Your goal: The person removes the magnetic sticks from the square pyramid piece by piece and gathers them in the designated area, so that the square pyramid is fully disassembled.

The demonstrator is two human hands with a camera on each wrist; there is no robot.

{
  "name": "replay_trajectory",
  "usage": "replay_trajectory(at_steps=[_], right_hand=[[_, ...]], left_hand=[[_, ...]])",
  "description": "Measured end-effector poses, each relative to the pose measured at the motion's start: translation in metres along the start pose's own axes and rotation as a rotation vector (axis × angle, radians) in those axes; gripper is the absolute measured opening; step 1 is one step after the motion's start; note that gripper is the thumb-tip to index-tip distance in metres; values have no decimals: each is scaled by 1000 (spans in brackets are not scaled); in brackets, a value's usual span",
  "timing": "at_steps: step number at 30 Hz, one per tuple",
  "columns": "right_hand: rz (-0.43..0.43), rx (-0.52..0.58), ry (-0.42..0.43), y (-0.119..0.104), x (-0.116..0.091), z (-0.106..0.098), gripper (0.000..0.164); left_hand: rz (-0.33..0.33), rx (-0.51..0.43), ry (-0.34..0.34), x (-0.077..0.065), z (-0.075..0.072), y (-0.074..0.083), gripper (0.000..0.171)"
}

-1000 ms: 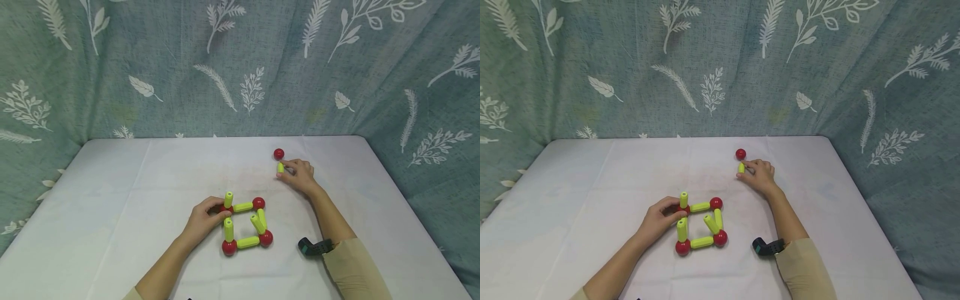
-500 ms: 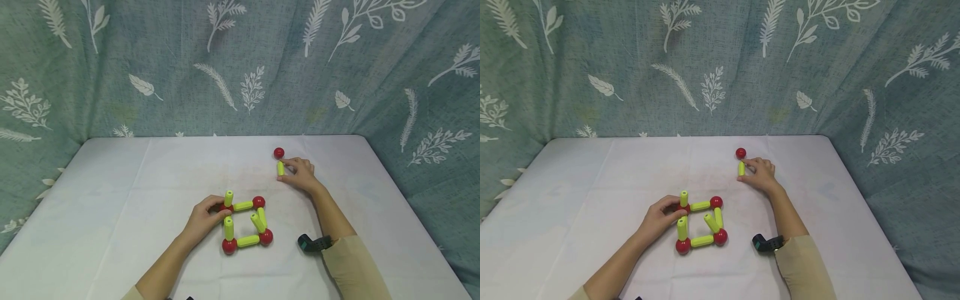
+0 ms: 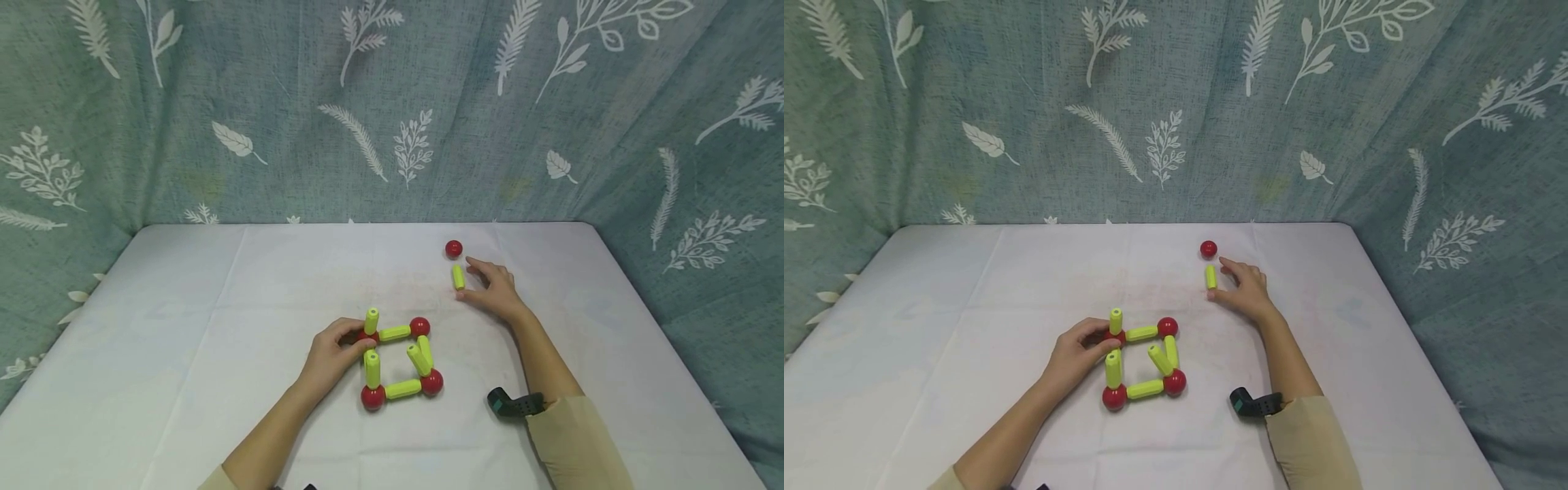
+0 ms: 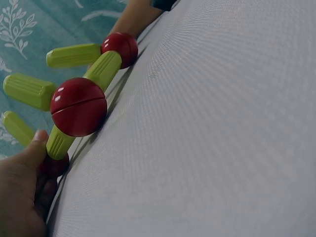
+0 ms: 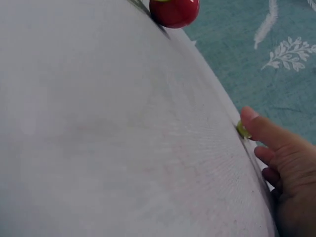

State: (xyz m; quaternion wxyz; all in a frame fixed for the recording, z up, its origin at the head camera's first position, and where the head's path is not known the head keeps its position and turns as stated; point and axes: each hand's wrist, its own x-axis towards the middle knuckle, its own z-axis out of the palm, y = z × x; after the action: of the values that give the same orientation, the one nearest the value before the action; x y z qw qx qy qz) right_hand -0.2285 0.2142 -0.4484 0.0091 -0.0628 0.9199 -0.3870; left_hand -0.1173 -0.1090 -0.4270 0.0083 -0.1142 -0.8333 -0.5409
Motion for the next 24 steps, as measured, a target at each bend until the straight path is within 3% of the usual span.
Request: replay_trajectory(at_steps=[5,8,15,18,24], right_hand=[[1,112,70,-2,-13,5,71],[-31,208,116,-7,-25,12,62],[-302,215,276,-28,-60,36,45],[-381,230,218,-41,-73,42,44],[-444,257,16,-70,-86,45,49]], left_hand=[[-23,-1,49,-2,0,8,28],[-21,-1,75,-1,1,2,28],[9,-8,112,8,5,-33,35],[10,-4,122,8,4,-34,36],[-27,22,127,8,2,-31,37]])
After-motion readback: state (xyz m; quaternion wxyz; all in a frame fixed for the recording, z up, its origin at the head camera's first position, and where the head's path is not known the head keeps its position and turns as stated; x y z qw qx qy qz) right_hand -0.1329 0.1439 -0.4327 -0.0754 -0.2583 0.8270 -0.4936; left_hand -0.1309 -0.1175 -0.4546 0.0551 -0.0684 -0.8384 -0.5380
